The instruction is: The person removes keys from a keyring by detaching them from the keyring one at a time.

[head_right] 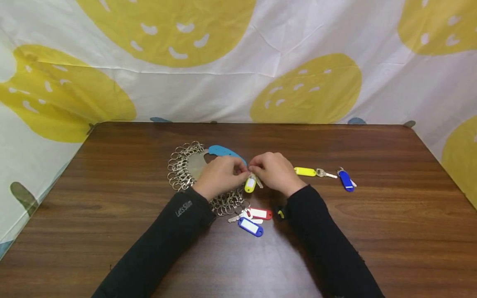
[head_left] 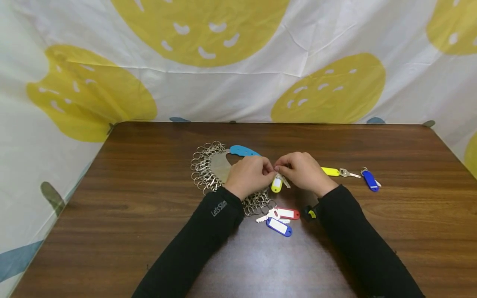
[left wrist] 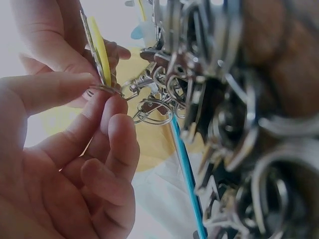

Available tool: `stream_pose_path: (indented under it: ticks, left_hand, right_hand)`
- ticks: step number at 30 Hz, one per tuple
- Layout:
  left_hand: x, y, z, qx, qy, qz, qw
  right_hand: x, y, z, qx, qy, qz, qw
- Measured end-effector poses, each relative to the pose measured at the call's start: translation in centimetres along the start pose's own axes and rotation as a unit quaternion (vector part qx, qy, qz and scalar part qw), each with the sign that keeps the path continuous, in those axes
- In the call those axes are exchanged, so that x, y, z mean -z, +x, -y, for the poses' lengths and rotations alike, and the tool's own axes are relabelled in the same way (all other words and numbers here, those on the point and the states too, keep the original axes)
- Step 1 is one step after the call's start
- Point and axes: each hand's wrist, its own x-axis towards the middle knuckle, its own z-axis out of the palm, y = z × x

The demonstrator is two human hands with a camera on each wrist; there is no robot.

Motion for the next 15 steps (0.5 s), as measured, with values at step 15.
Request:
stream_pose_path:
  ticks: [15]
  left_hand:
    - [0.16,-0.04,-0.17,0.010,0.017,0.004,0.9998]
  right_hand:
    - [-0.44,0.12,0.04,-0.003,0.001,0.014,1.000]
